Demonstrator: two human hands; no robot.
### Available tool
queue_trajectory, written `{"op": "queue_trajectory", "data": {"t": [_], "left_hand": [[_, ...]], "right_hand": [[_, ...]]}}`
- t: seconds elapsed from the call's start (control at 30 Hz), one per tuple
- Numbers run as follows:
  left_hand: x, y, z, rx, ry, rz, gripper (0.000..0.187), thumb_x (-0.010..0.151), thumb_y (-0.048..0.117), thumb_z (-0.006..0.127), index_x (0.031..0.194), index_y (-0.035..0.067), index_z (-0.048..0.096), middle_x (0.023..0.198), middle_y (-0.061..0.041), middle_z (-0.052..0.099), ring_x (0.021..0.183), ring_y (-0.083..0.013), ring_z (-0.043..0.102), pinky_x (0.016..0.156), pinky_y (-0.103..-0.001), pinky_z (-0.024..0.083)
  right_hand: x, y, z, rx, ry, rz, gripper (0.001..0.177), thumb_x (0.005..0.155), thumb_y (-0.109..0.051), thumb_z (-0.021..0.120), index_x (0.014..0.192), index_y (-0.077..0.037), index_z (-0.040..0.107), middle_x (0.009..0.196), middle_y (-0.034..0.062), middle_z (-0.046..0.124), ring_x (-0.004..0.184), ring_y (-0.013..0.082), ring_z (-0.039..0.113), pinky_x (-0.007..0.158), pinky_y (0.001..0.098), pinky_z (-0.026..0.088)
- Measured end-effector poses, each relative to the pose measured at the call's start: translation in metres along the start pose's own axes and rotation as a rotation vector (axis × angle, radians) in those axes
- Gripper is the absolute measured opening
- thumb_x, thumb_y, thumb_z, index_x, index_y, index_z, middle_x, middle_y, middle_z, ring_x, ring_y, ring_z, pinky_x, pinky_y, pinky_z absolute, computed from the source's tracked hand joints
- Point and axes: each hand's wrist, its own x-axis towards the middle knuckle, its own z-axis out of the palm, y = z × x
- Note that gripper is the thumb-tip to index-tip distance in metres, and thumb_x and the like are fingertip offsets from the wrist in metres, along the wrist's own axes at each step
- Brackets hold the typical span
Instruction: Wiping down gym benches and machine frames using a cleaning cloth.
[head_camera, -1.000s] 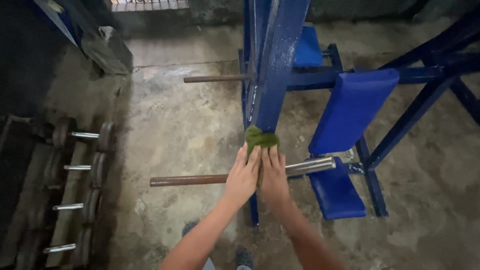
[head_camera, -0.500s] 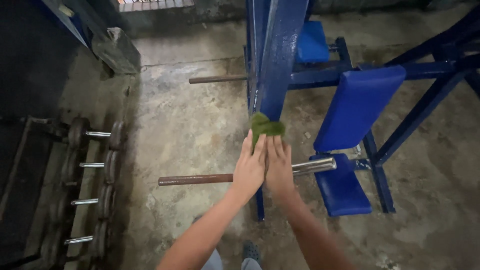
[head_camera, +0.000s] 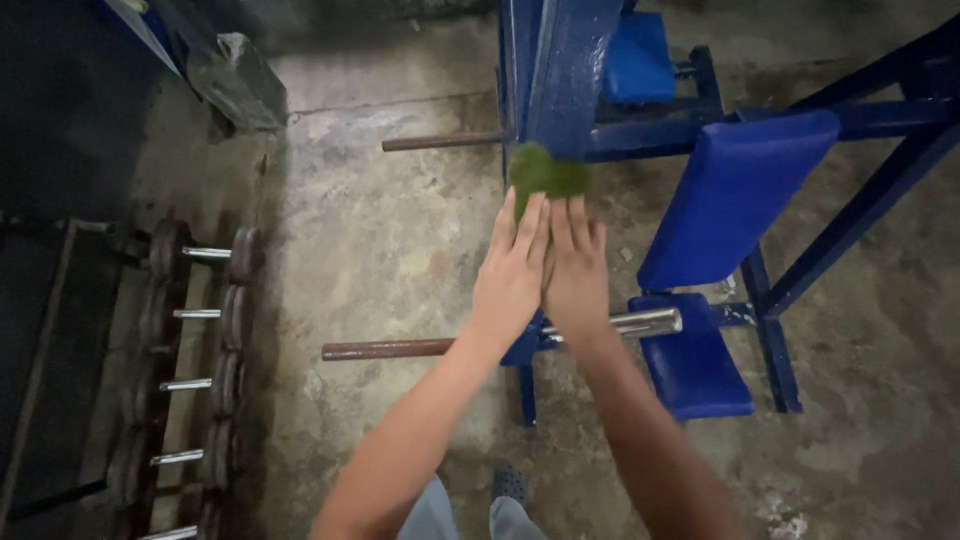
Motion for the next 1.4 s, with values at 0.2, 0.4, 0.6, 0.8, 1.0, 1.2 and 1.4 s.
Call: {"op": "queue_trajectory", "data": {"t": [0.2,0.4,0.6,0.8,1.0,1.2,1.4], "left_hand": [[-0.047,-0.007,0.028,-0.049,-0.027,-0.033,0.053,0.092,0.003,0.057,0.143,-0.01,0.055,0.156,-0.02,0.045,0.152,-0.0472,0.036,0.12,-0.046,0.041],[-0.006,-0.001,0.005,0.003,-0.036,-0.004,0.053,0.094,0.006,0.057,0.144,-0.011,0.053,0.155,-0.023,0.045,0.149,-0.0472,0.038,0.12,-0.047,0.042],[0.014,0.003,0.001,0.123,-0.041,-0.018,0.061,0.095,0.014,0.057,0.15,-0.011,0.047,0.159,-0.026,0.041,0.149,-0.0448,0.039,0.126,-0.051,0.034],[0.019,0.005,-0.016,0.312,-0.025,0.038,0.058,0.099,0.021,0.054,0.151,-0.005,0.052,0.161,-0.016,0.043,0.154,-0.0382,0.033,0.129,-0.054,0.024],[0.03,0.004,-0.032,0.419,-0.11,0.05,0.061,0.093,0.022,0.054,0.149,-0.003,0.053,0.158,-0.014,0.048,0.154,-0.0344,0.03,0.127,-0.055,0.02],[0.041,0.004,-0.05,0.564,-0.146,0.17,0.058,0.095,0.025,0.054,0.143,-0.006,0.058,0.155,-0.014,0.053,0.157,-0.029,0.027,0.128,-0.056,0.018],[0.039,0.009,-0.04,0.551,-0.119,0.12,0.055,0.095,0.023,0.053,0.142,-0.005,0.061,0.154,-0.015,0.055,0.157,-0.0283,0.028,0.128,-0.053,0.019]], "right_hand": [[-0.033,-0.006,0.005,0.025,-0.077,0.159,0.052,0.093,-0.009,0.055,0.144,-0.002,0.056,0.152,0.0242,0.051,0.12,0.0464,0.055,0.101,0.0492,0.049],[0.009,-0.007,-0.017,0.009,-0.005,0.025,0.048,0.095,-0.009,0.055,0.142,-0.002,0.058,0.15,0.0234,0.052,0.124,0.0463,0.057,0.104,0.0494,0.048],[0.027,-0.009,-0.028,0.032,-0.004,0.07,0.049,0.097,-0.009,0.054,0.146,-0.004,0.056,0.154,0.0216,0.05,0.13,0.0429,0.055,0.108,0.0493,0.046],[0.02,-0.011,-0.028,-0.075,0.012,0.093,0.054,0.095,-0.007,0.056,0.149,-0.004,0.052,0.158,0.0177,0.045,0.138,0.0452,0.045,0.111,0.0546,0.042],[0.027,-0.002,-0.027,0.061,0.082,-0.005,0.059,0.093,-0.002,0.057,0.152,-0.002,0.047,0.162,0.0206,0.039,0.15,0.0484,0.035,0.122,0.0529,0.038],[0.029,0.01,-0.035,0.202,0.038,0.029,0.066,0.087,-0.003,0.067,0.15,-0.001,0.047,0.157,0.0243,0.041,0.142,0.0467,0.043,0.115,0.0513,0.043],[0.031,0.018,-0.03,0.06,0.101,-0.121,0.057,0.087,-0.001,0.073,0.141,-0.003,0.056,0.147,0.0186,0.053,0.13,0.0445,0.05,0.11,0.0524,0.046]]}}
